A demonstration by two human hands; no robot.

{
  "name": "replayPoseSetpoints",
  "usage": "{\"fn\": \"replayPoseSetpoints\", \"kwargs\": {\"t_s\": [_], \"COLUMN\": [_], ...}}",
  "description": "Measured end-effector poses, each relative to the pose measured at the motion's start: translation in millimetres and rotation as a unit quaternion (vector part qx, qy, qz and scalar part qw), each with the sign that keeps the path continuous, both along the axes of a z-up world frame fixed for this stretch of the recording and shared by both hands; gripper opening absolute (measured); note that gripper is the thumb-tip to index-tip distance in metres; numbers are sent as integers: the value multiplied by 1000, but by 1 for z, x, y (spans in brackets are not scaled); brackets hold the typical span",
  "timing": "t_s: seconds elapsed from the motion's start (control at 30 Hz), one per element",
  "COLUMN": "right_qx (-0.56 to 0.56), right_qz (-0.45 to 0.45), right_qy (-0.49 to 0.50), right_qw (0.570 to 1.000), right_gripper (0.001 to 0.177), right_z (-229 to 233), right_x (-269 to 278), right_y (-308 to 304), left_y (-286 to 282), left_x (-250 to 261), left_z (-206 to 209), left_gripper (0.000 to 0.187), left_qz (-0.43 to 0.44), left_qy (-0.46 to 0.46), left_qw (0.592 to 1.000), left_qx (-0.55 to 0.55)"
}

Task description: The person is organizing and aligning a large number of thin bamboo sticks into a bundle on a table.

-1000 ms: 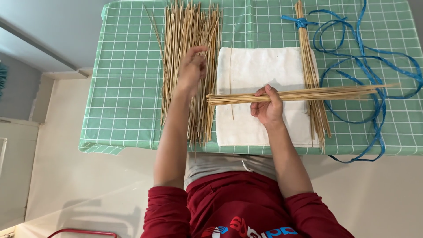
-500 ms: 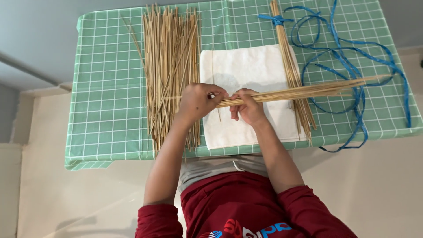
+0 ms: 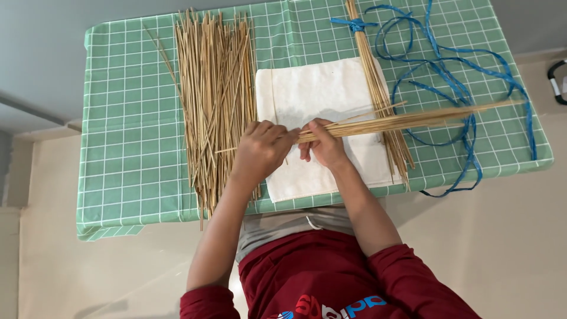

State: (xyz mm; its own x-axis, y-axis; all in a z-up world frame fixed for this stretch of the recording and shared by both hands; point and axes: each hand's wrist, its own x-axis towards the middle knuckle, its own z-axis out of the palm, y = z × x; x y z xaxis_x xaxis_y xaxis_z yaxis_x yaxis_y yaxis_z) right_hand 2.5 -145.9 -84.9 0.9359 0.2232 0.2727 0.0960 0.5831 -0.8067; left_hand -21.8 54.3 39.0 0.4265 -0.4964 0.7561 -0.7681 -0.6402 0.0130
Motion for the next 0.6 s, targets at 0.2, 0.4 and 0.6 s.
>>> {"fn": "replayPoseSetpoints", "kwargs": {"t_s": [0.2,0.4,0.6], "right_qx": [14,28,39], "right_qz": [-63,-66,-102], "right_qy": [59,67,85], "right_qw": [996,995,990], "right_gripper": [37,35,34], "right_z": [-17,-13,-13], "right_x": [6,3,6], "right_y": [-10,-10,-14], "left_y": [49,45,-19], "left_x": [-19,-29,2], "left_z": [13,-42,-62], "left_gripper": [12,50,84], "left_qz": [80,-169,-174], "left_qy": [125,418,369], "left_qw": [956,528,320], "left_qx": [-251,-719,-855]}}
